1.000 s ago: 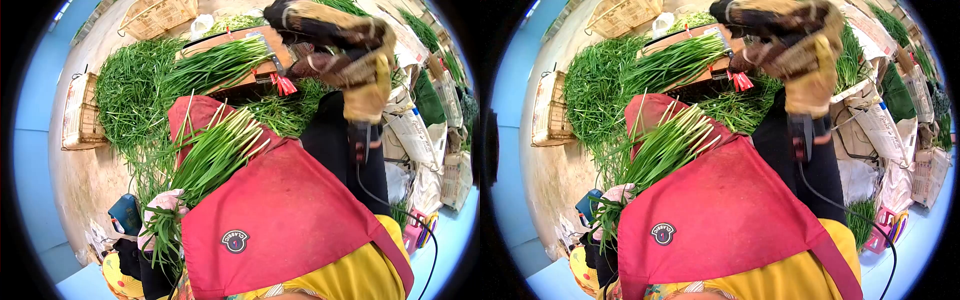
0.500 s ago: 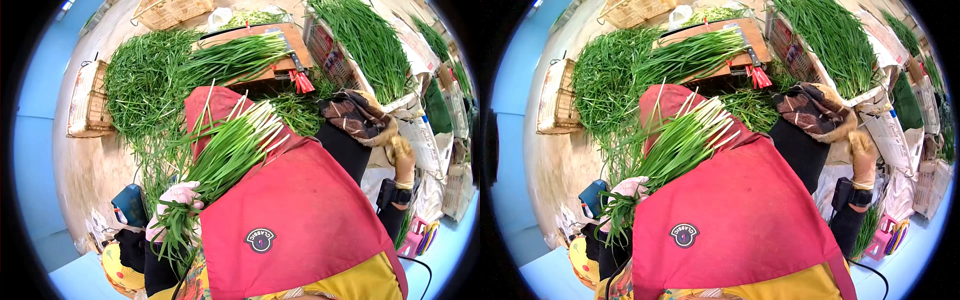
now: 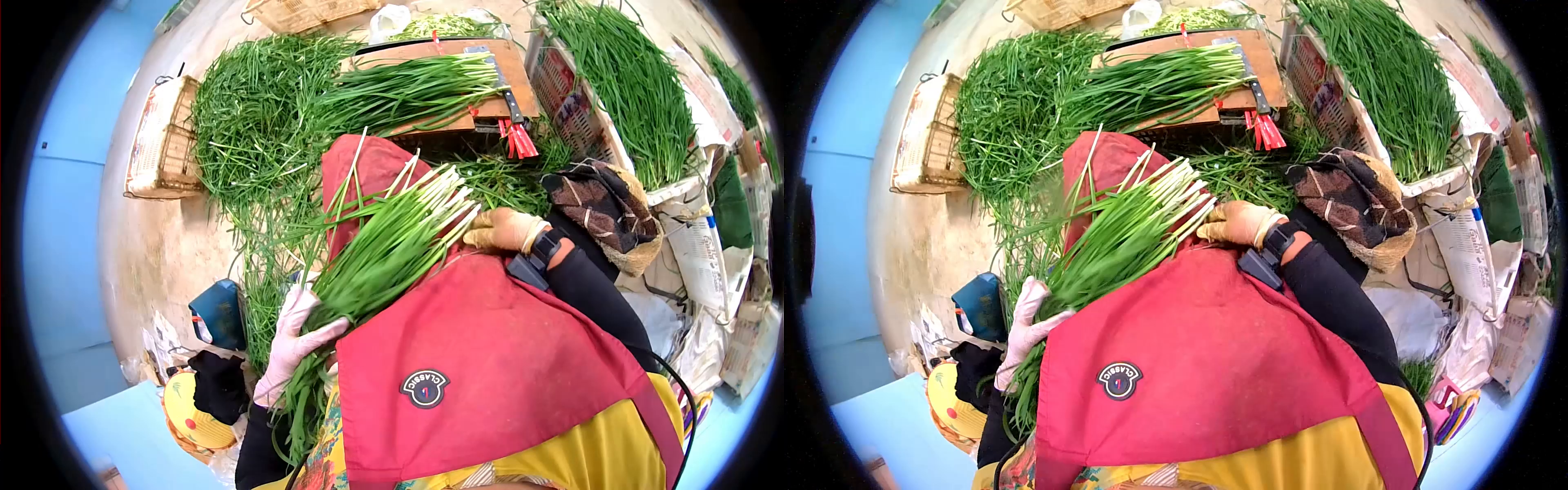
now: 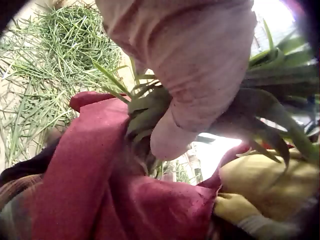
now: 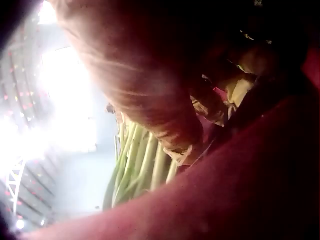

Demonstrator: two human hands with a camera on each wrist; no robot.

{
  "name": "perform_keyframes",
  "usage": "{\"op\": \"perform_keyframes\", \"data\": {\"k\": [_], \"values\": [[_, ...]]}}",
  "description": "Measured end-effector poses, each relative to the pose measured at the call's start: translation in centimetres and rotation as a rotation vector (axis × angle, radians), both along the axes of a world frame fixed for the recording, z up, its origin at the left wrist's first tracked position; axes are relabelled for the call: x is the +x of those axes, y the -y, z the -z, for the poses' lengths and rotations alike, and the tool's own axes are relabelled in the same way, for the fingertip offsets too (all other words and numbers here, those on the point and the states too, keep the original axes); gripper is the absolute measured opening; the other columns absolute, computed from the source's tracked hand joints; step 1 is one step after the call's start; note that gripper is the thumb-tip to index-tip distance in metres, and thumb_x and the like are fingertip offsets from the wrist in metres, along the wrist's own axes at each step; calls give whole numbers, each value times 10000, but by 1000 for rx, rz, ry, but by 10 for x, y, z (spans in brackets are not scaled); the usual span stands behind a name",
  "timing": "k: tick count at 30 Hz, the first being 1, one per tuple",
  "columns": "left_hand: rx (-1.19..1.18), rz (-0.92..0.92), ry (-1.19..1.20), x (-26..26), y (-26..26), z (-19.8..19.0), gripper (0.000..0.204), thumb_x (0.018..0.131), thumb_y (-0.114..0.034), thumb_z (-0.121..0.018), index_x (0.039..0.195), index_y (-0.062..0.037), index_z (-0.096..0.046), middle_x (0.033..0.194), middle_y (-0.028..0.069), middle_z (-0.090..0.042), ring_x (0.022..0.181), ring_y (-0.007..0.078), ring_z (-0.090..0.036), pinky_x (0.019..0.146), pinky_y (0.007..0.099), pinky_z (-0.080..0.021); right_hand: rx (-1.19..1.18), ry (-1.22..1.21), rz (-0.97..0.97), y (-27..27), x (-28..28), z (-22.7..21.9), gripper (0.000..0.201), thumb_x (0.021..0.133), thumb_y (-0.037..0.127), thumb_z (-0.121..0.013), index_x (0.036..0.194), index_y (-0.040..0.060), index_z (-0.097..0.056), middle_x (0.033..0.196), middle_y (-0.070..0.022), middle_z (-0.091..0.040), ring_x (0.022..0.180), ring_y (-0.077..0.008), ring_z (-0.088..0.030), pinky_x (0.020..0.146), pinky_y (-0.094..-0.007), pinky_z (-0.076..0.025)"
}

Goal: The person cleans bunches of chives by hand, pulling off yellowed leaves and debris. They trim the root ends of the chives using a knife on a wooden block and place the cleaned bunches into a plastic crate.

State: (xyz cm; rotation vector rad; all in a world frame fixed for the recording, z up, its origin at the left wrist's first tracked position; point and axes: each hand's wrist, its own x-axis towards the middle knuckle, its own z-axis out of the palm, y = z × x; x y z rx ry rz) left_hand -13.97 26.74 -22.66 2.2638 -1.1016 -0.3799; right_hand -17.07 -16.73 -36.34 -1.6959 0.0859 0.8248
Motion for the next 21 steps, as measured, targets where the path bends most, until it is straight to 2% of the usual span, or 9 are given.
{"op": "perform_keyframes", "data": {"k": [1,2,3,6,9,11,14,17,21], "values": [[-23,-250,-347,-4,-9,11,690,776,-44,-726,1392,-18,-416,1348,102,-476,1282,235,-417,1102,310,-285,157,-36,77,0,2,10,450,911,297,-638,1279,48,-565,1053,-31,-673,905,-148,-605,813,-284,-477],[49,-366,-227,-14,-12,13,661,798,-61,-709,1394,-29,-422,1446,130,-376,1345,263,-357,1118,342,-283,256,166,210,-7,3,6,529,891,250,-670,1343,42,-490,944,18,-630,806,-93,-569,709,-243,-474],[112,-209,4,-3,-28,18,761,684,-48,-769,1379,-59,-458,1444,205,-374,1352,350,-350,1101,362,-305,328,-67,271,-7,5,-8,559,879,255,-681,1360,70,-464,842,38,-578,691,-49,-519,588,-218,-439],[177,-77,106,15,-24,-26,870,669,100,-687,1451,-72,-347,1403,193,-432,1342,352,-374,1102,374,-323,366,-55,310,-13,20,2,448,900,225,-661,1306,92,-525,892,73,-588,662,-17,-483,540,-181,-407],[283,-280,213,58,-81,-2,624,749,91,-643,1342,-28,-489,1339,148,-529,1228,286,-513,1043,364,-394,564,-87,396,-15,30,12,399,862,342,-690,1167,103,-597,751,53,-550,606,-48,-473,497,-200,-393],[-24,-565,-74,93,-104,24,443,842,50,-601,1276,-27,-558,1275,124,-588,1171,231,-560,1002,329,-426,539,-31,505,-23,32,15,339,860,359,-687,1084,113,-627,746,61,-552,619,-48,-479,504,-197,-402],[-78,-397,-44,111,14,-13,321,908,-42,-581,1228,-36,-598,1233,95,-617,1122,173,-581,921,285,-454,678,-46,630,-27,43,40,307,860,346,-690,1055,116,-629,857,34,-628,704,-89,-573,593,-239,-479],[-83,-193,-21,119,97,-10,308,890,-110,-631,1192,-45,-616,1174,116,-629,1099,244,-590,971,344,-439,839,47,762,-43,58,4,299,867,321,-685,1071,110,-627,943,5,-667,808,-127,-639,699,-296,-526],[-68,13,120,128,144,20,340,853,-109,-664,1184,-50,-612,1146,124,-635,1099,272,-592,964,350,-459,1081,96,734,-55,87,2,312,879,261,-670,1137,97,-607,1027,-21,-675,910,-167,-659,783,-349,-543]]}}
